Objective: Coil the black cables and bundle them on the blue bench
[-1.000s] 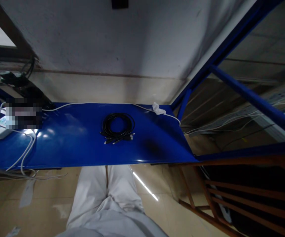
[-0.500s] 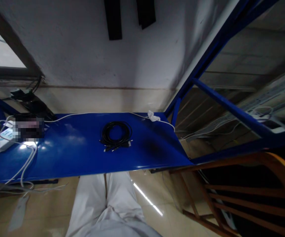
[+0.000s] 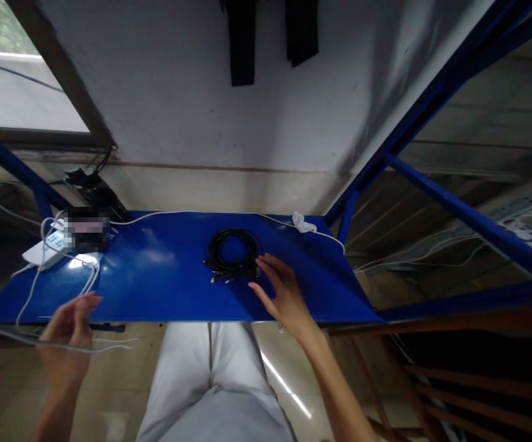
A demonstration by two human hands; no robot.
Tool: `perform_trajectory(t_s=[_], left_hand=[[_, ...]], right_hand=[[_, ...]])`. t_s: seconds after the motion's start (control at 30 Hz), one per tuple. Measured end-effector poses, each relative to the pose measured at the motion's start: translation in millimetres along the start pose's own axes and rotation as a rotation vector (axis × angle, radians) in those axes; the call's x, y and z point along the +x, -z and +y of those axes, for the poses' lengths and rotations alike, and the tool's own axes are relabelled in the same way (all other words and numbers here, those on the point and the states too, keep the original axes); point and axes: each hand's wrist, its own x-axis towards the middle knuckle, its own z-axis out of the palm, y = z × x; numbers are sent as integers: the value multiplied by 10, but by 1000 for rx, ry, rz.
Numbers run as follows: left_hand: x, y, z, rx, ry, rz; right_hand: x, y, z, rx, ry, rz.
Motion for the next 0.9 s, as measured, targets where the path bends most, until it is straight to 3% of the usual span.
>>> perform_trajectory(t_s=[0.1,0.23,0.37,0.47,0.63,0.9], left_hand=[[-125,-166,-171,-51,66,-115],[-8,-445,-283,-60,-4,-198],[229,-682,-275,-20,-98,-278],[280,-789,-240,92,-208,-273],[193,-815,-223,181,-307,-211],[182,-823,-259,212,-342,-165]], right_hand=[[21,-480,82,-17,58,-158],[27,-861,275,-23,75,-163],[-2,-894,355,-12,79,-128],[-8,-878,330,-4,70,-121],[15,-909,295,1,59,-89],[-10,-875,241,-3,34,-105]])
